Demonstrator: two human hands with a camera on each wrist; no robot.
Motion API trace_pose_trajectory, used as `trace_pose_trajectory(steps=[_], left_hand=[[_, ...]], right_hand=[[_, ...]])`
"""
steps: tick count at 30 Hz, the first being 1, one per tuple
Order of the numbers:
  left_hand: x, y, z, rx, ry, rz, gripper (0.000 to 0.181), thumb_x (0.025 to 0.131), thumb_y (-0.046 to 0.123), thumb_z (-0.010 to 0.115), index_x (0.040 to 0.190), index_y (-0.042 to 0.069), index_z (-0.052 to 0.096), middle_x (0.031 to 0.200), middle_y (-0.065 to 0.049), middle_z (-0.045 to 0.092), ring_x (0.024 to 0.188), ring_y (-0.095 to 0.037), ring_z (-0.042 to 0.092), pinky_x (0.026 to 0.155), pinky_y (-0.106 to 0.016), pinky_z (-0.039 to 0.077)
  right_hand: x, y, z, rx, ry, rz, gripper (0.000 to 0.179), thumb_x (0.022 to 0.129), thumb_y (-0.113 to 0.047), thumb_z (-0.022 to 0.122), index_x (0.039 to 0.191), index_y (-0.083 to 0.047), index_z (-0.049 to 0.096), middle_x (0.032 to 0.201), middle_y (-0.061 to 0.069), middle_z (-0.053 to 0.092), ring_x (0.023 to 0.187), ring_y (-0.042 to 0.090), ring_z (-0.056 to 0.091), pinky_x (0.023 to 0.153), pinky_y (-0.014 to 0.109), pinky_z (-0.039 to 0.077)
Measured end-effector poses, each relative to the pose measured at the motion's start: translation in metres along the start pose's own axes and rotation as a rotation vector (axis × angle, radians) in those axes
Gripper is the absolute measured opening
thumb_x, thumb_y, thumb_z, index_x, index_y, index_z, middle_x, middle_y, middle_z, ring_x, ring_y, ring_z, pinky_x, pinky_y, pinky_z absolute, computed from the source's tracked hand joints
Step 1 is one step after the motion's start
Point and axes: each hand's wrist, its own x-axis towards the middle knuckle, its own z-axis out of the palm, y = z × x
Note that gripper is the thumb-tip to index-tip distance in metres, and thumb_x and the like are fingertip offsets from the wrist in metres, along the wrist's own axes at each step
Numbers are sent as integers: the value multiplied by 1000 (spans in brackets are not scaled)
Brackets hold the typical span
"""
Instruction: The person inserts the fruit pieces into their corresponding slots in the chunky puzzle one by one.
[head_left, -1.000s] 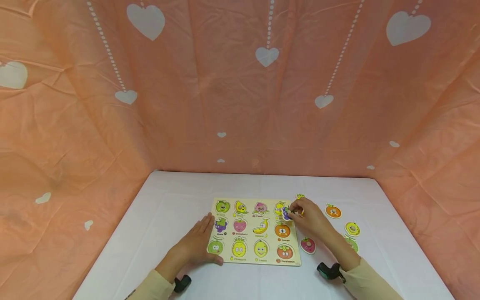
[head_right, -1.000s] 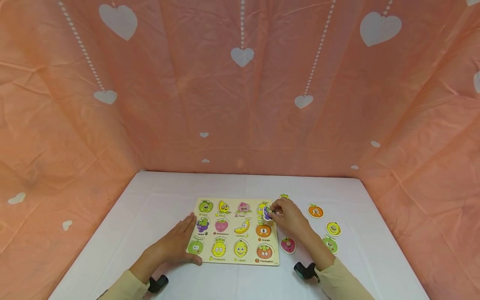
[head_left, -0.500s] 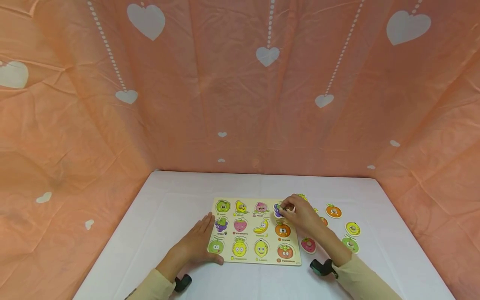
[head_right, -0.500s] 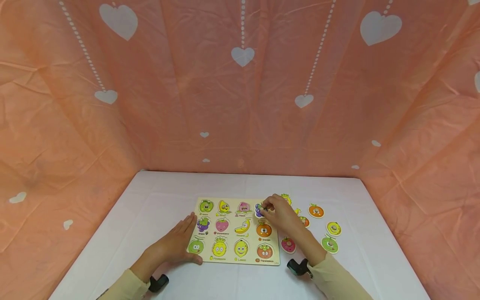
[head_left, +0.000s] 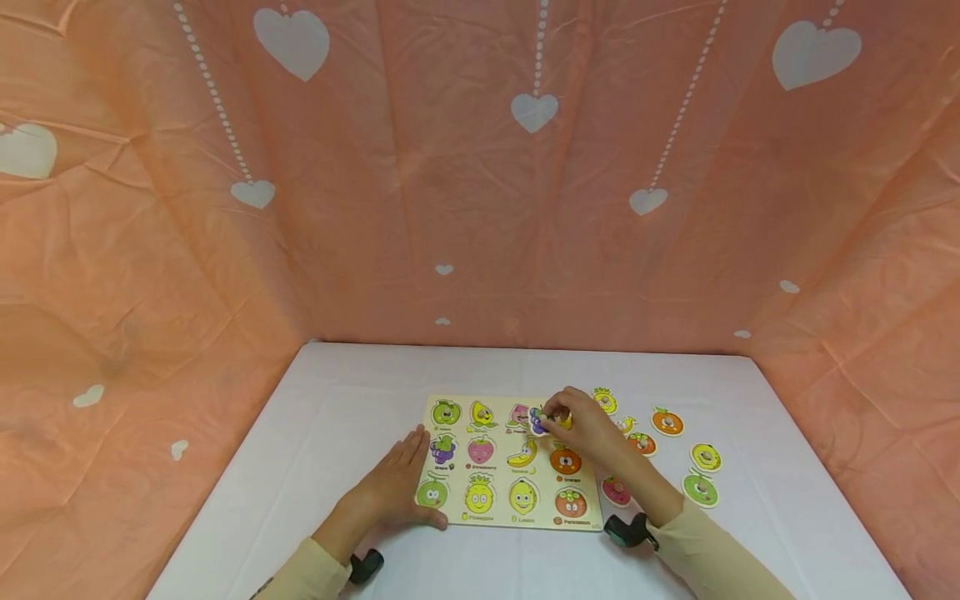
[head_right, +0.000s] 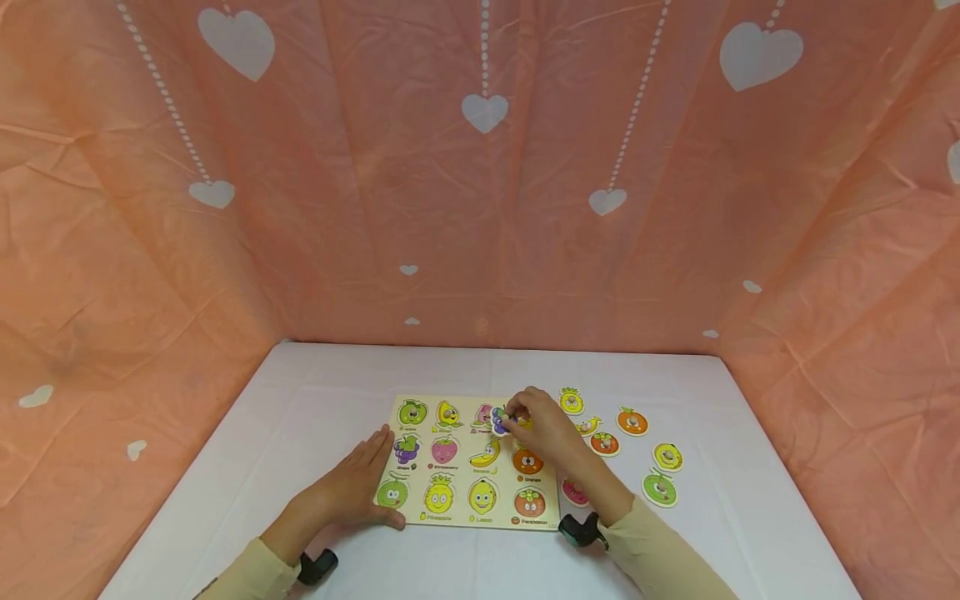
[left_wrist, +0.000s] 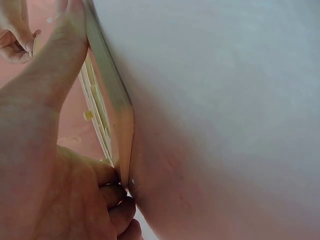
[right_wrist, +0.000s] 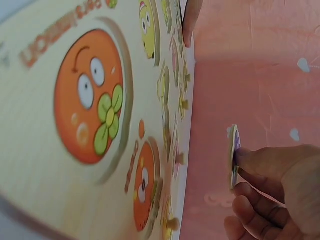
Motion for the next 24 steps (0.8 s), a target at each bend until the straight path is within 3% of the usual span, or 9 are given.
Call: trace_pose_trajectory(steps=[6,17,24], left_hand=[[0,0,0,-4,0,1,144,69,66,94,166,-10,20,176,-28,16,165,-39,17,134,-52,21],[-1,1,-1,-12,0,11,143,69,65,94,165,-11,21,176,-29,16,165,-40,16,134,-52,20],[1,-2,-1,-6,-8,32,142,71,65,93,165,-13,20,175,-30,15,164,-43,16,133,-55,20]], right_hand=[[4,-7,9,-13,3,-32,11,95,-13,84,99,-15,73,97,-6,62,90,14,59,80,29,56],[12,-18,24,40,-43,-21,11,95,-12,83,98,-14,73,97,-5,61,91,13,56,76,25,53],[14,-18,34,42,-55,-87,10,96,-12,82,98,-13,72,95,-5,60,88,12,54,76,24,52]])
